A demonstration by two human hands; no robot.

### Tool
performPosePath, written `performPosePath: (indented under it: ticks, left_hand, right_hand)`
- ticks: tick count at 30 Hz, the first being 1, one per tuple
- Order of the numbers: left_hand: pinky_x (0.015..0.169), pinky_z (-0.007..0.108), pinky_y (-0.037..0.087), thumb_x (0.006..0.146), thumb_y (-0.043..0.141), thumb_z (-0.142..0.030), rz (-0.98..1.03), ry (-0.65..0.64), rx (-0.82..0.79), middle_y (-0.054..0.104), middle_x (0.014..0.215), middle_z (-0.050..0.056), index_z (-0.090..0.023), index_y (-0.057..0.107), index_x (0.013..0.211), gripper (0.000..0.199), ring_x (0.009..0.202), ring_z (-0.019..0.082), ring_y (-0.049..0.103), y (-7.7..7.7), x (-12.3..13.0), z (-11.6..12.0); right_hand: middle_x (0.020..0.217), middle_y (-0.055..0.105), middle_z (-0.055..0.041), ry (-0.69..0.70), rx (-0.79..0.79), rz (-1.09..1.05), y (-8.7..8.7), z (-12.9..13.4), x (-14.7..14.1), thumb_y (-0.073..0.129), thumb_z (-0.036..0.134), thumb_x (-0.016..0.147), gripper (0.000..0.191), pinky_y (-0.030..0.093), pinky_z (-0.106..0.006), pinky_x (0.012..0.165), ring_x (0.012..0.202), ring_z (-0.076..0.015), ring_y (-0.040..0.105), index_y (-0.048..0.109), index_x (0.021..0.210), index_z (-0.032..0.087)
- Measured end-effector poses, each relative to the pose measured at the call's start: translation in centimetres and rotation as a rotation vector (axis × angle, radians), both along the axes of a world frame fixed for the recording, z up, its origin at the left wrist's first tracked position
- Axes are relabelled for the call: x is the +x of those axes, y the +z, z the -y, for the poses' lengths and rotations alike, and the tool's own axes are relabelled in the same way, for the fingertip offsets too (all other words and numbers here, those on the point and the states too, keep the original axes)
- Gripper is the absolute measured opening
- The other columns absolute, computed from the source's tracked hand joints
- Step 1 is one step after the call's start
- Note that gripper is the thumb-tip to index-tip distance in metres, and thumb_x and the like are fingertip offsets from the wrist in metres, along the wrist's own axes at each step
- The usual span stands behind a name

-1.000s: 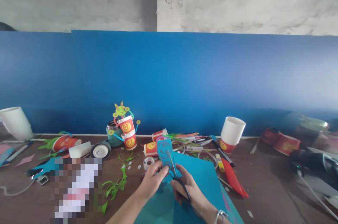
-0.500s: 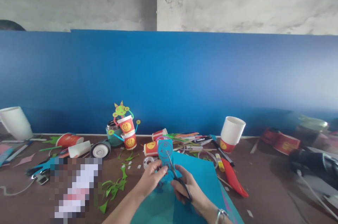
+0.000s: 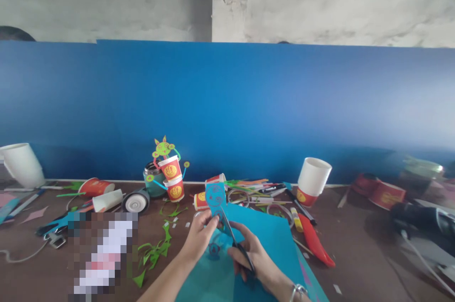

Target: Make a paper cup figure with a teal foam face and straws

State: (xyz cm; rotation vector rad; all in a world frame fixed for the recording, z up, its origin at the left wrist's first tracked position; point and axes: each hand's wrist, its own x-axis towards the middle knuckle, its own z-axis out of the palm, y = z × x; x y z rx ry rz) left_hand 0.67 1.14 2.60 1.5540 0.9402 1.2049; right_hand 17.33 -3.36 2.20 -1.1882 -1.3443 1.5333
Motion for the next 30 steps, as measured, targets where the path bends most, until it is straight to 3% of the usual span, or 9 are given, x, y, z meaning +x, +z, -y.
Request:
performPosePath:
  ticks: [5,9,12,20,30]
  left_hand:
    - [0.068,0.025,0.042,0.085,0.051,-0.039,-0.080,-0.159,0.003,0.058,0.074,0.003,-0.015,0.066,0.082,0.029,0.073,0.018,0.052,0.3,-0.1,0.6]
    - [0.068,0.026,0.042,0.084,0.051,-0.039,-0.049,-0.228,-0.048,0.059,0.079,0.004,-0.015,0.066,0.088,0.029,0.074,0.017,0.052,0.3,-0.3,0.5]
    - [0.066,0.026,0.041,0.081,0.054,-0.041,-0.027,-0.215,-0.069,0.058,0.073,0.003,-0.014,0.064,0.080,0.029,0.070,0.017,0.052,0.0,-0.4,0.2]
    - [0.056,0.023,0.034,0.082,0.053,-0.047,0.000,-0.036,-0.036,0.047,0.056,-0.002,-0.018,0.048,0.058,0.037,0.056,0.012,0.044,-0.3,0.4,0.3]
    - [0.047,0.022,0.026,0.077,0.055,-0.058,0.069,-0.173,-0.136,0.044,0.049,-0.005,-0.017,0.051,0.062,0.043,0.046,0.009,0.035,-0.2,1.5,1.1]
  right_hand:
    - [0.049,0.062,0.0047,0.015,-0.031,-0.002,0.2,0.0,0.4,0.069,0.052,0.067,0.086,0.022,-0.013,0.030,0.032,-0.0053,0.044,0.031,0.134,0.012]
    - [0.047,0.059,0.0066,0.016,-0.044,0.025,-0.1,-0.2,0.7,0.070,0.047,0.067,0.085,0.028,-0.013,0.031,0.032,-0.0050,0.042,0.032,0.134,0.012]
    - [0.044,0.056,0.0083,-0.004,-0.025,0.045,-0.3,-0.2,0.7,0.069,0.044,0.068,0.082,0.031,-0.014,0.032,0.032,-0.0054,0.041,0.033,0.134,0.011]
    - [0.042,0.054,0.0088,-0.044,-0.019,0.026,-0.1,-0.2,0.4,0.069,0.043,0.067,0.082,0.030,-0.014,0.031,0.032,-0.0065,0.041,0.035,0.134,0.010]
    - [0.050,0.058,0.0067,-0.100,-0.028,-0.021,0.0,0.2,-0.1,0.071,0.048,0.065,0.087,0.036,-0.017,0.039,0.040,-0.0073,0.047,0.032,0.132,0.008]
